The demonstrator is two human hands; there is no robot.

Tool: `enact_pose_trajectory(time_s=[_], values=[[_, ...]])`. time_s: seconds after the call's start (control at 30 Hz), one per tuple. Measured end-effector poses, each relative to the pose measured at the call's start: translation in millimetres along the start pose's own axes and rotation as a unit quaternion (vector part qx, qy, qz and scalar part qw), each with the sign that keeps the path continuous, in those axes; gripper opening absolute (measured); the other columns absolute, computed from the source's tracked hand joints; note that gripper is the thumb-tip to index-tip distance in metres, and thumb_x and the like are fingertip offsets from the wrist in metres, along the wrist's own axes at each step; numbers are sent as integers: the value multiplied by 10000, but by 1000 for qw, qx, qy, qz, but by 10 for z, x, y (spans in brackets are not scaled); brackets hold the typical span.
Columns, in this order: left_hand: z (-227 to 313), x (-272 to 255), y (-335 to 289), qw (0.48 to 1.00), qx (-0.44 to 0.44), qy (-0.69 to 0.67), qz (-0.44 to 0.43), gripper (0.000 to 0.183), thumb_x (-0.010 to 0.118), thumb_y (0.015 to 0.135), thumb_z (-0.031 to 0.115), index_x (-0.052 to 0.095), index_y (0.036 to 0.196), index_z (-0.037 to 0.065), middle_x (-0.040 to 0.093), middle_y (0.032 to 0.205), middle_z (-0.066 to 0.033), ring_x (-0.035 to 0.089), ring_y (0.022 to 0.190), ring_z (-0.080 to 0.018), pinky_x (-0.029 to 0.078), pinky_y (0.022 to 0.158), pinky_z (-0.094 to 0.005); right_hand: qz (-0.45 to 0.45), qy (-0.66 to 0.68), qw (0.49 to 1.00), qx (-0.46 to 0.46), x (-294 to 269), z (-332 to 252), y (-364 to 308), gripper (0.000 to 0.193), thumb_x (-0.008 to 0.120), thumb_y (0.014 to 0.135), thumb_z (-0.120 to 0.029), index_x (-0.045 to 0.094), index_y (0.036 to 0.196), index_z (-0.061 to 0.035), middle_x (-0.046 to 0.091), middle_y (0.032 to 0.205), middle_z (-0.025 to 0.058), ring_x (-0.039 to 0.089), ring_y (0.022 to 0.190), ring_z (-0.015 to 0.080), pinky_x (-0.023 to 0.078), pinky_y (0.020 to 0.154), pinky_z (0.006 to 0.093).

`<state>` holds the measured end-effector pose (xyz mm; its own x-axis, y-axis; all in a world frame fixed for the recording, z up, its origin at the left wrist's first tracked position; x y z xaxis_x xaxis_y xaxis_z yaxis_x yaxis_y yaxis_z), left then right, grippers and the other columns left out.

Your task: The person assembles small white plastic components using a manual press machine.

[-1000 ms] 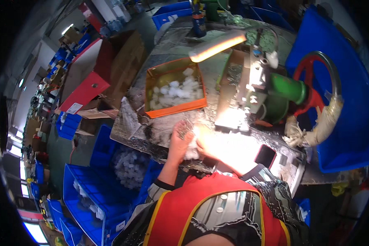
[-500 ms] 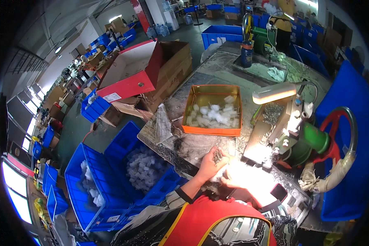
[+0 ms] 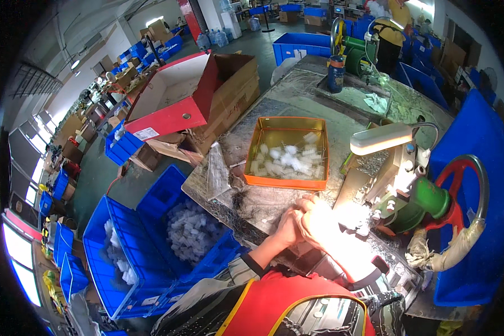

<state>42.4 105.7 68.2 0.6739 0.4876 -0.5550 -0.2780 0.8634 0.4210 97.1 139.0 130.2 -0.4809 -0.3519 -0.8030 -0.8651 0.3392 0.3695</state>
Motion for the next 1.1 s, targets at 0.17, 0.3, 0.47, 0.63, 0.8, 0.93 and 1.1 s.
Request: enact_pose_trajectory(time_s=[0.17, 0.3, 0.47, 0.63, 0.8, 0.93, 1.1], values=[[-108, -89, -108, 995, 49, 5, 88, 259, 652, 670, 237, 626, 855, 58, 625, 869, -139, 570, 894, -330, 425, 805, -420, 15, 71, 995, -72, 143, 23, -14, 320, 617, 790, -246, 612, 974, 16, 575, 1084, 152, 530, 1065, 331, 412, 926, 397], [-133, 17, -186, 996, 67, 9, 61, 279, 655, 662, 267, 616, 842, 57, 614, 837, -141, 569, 872, -334, 425, 777, -415, 27, 47, 996, -74, 196, 76, -178, 432, 661, 765, -259, 564, 1081, 19, 560, 1123, 190, 497, 1114, 376, 392, 953, 439], [-218, 96, -299, 999, -41, -24, 0, 360, 641, 687, 288, 572, 974, 82, 579, 976, -158, 552, 955, -339, 426, 842, -406, 21, -11, 988, -154, 22, -251, -11, 381, 616, 767, -356, 645, 879, 7, 539, 1143, 149, 442, 1163, 342, 342, 975, 454], [-216, 270, -268, 948, -161, 133, -239, 575, 601, 738, 338, 450, 1261, 150, 447, 1290, -179, 487, 1146, -314, 403, 959, -379, -57, -41, 990, -118, 245, -111, 72, 437, 575, 772, -419, 676, 686, -3, 541, 1150, 151, 432, 1162, 351, 318, 991, 465], [-348, 230, -177, 969, -153, -50, -188, 517, 526, 798, 328, 454, 1245, 79, 439, 1285, -165, 419, 1195, -302, 365, 991, -378, -33, -37, 995, -83, 368, 37, 149, 400, 581, 776, -369, 652, 796, 25, 546, 1070, 184, 470, 1058, 362, 373, 927, 443], [-535, 274, -259, 988, -117, -78, -66, 494, 508, 816, 312, 455, 1241, 67, 438, 1271, -177, 400, 1198, -320, 368, 983, -385, -40, 14, 997, -62, 293, -99, 168, 431, 618, 746, -320, 585, 1002, 25, 525, 1043, 225, 487, 1013, 381, 399, 892, 440], [-290, 216, -244, 984, 58, 169, 6, 462, 517, 815, 288, 475, 1219, 67, 474, 1212, -172, 447, 1140, -310, 404, 923, -396, 9, 62, 998, -26, 309, 16, 68, 432, 635, 739, -271, 552, 1043, 26, 512, 1043, 232, 493, 1005, 379, 404, 890, 427]])
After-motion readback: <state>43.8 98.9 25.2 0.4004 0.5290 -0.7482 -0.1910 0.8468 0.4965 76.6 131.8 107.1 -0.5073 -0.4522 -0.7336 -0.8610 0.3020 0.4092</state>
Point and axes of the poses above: each hand's wrist, its own y-axis towards the middle knuckle, its own x-axis out of the palm, z = x × y, the point moved 7 cm from there along y, towards the middle knuckle
